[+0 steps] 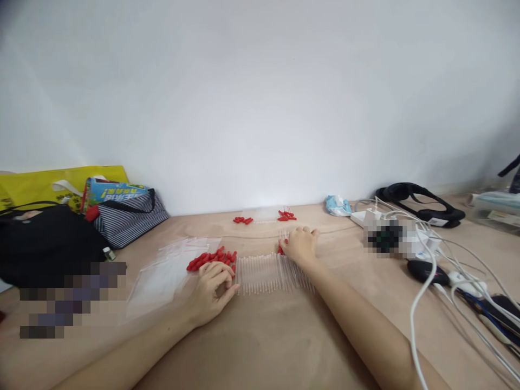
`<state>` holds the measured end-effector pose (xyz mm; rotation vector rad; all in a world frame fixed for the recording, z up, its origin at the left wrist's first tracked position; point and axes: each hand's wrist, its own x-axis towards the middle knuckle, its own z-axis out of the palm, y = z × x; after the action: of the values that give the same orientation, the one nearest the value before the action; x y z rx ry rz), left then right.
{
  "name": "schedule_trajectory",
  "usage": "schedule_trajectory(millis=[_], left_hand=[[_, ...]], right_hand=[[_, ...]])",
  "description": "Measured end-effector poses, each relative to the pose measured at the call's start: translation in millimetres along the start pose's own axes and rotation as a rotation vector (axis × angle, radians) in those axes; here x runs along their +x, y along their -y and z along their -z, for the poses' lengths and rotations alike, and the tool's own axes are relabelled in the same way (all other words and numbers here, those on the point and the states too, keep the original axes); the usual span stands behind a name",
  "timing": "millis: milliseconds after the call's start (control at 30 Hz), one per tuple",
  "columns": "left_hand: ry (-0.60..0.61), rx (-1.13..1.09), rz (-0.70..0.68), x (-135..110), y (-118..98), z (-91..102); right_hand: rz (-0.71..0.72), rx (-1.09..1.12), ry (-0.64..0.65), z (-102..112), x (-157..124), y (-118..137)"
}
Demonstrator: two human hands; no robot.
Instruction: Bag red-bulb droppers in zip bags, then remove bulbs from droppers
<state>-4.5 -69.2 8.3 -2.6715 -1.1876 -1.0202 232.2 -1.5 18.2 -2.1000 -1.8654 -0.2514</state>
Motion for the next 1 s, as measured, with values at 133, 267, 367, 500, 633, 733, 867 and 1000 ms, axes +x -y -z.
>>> schedule_trajectory(millis=[133,267,367,500,633,733,867,1000], left_hand=[[0.015,-0.003,-0.009,1,0,0.6],[0.021,0.005,-0.009,1,-1,1.5],[0.013,0.048,-0.036,0,1,0.7],[-0.093,0.13,-0.125,1,3,-1.7],[-0.099,0.12,-0.21,1,-3,-2.9],[-0.104,0.091,-0.26,-1,-10,-4.5],[-0.155,0.119,-0.326,-4,-15,-8.4],[-0.141,0.155,-0.31,-4,-17,-8.5]], right_hand=[[-0.003,-0.01,-0.001,-5,0,5],[-0.009,0.006,-0.043,3,-4,3],[0.106,0.121,-0.132,11,-16,-5],[0.469,0.388,-0.189,13,-50,-16],[0.606,0.53,-0.253,9,-83,-10],[0.654,0.578,-0.262,8,-95,1],[0.722,0.578,-0.31,5,-97,11],[0.773,0.51,-0.351,3,-97,12]])
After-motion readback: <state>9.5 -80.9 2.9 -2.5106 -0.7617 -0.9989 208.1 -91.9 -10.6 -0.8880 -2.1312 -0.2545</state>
